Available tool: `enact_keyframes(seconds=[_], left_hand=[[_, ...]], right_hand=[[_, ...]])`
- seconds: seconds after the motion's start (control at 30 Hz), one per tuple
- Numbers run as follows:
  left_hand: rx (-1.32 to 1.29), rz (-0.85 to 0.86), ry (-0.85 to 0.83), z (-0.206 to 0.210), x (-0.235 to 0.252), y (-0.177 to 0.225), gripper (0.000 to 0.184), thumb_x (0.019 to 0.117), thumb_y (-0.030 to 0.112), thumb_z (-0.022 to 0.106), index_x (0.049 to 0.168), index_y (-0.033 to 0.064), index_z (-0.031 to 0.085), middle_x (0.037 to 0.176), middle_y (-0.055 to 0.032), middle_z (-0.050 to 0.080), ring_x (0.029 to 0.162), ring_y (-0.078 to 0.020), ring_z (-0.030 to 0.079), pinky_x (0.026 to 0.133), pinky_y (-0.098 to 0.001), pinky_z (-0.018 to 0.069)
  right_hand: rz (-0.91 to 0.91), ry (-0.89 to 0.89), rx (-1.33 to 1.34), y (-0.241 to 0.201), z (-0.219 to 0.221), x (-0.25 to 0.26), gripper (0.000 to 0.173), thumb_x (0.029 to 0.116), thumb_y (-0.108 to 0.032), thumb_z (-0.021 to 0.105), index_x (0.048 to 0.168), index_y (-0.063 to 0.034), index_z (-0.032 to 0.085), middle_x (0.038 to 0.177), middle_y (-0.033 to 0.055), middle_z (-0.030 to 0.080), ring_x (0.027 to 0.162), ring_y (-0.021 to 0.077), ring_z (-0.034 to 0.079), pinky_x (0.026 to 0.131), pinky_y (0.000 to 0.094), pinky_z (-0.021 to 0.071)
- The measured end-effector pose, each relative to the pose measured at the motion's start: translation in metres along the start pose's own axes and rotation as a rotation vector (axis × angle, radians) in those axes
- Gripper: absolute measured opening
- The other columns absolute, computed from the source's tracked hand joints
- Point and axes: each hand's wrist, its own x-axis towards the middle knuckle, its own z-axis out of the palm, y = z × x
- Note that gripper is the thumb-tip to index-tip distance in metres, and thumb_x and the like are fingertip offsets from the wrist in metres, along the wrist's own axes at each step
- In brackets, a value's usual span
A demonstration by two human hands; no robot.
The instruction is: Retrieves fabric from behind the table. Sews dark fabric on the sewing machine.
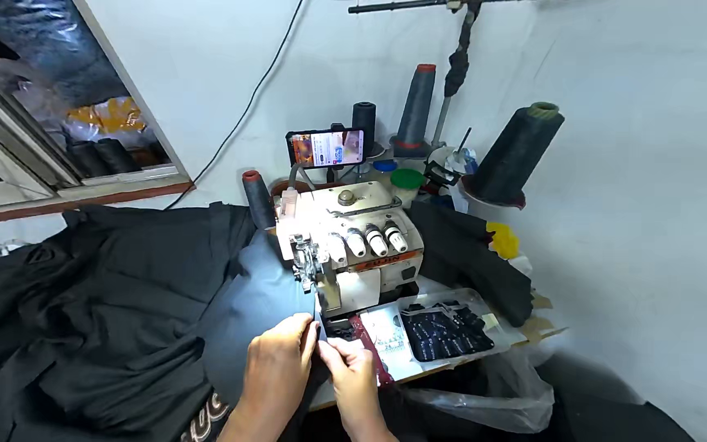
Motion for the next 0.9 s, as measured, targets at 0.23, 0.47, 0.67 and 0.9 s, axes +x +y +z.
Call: enact_keyframes(seconds=[0.23,0.47,0.67,0.9], left_hand=[[-0.083,0.023,0.029,-0.002,-0.001,-0.019,0.023,0.0914,0.023,0.058,0.092,0.0151,0.079,0.09,-0.0015,0.067,0.084,-0.0177,0.066,0.071,-0.0344,0.0554],[-0.03,0.223,0.056,0.002,-0.001,-0.021,0.026,0.0954,0.019,0.055,0.085,0.0172,0.079,0.083,0.0007,0.072,0.085,-0.0175,0.069,0.074,-0.0301,0.0551],[0.112,0.279,0.112,0.015,0.003,-0.022,0.028,0.0919,0.008,0.053,0.093,0.011,0.081,0.09,-0.0063,0.076,0.089,-0.0261,0.072,0.075,-0.0353,0.0573],[0.14,0.246,0.09,0.03,-0.018,-0.033,0.032,0.1003,0.011,0.05,0.118,0.0067,0.076,0.12,-0.0106,0.074,0.116,-0.033,0.068,0.104,-0.0577,0.046]], right_hand=[[0.053,0.008,0.059,0.001,0.007,0.017,0.014,0.0956,-0.003,0.063,0.093,0.0018,0.076,0.075,0.0012,0.07,0.057,-0.0007,0.058,0.055,0.0159,0.0502],[0.122,0.041,0.18,-0.007,0.012,0.006,0.018,0.0959,0.005,0.055,0.097,0.006,0.073,0.076,0.0053,0.071,0.059,0.0053,0.065,0.057,0.0216,0.058],[0.097,0.058,0.21,0.001,0.022,0.022,0.017,0.0974,0.005,0.056,0.097,0.0078,0.072,0.08,0.0081,0.073,0.066,0.0071,0.069,0.064,0.0235,0.0608],[-0.049,-0.096,0.003,0.029,0.012,0.017,0.026,0.0975,-0.001,0.049,0.08,0.0006,0.067,0.069,-0.0016,0.062,0.063,-0.0012,0.059,0.063,0.0176,0.0515]])
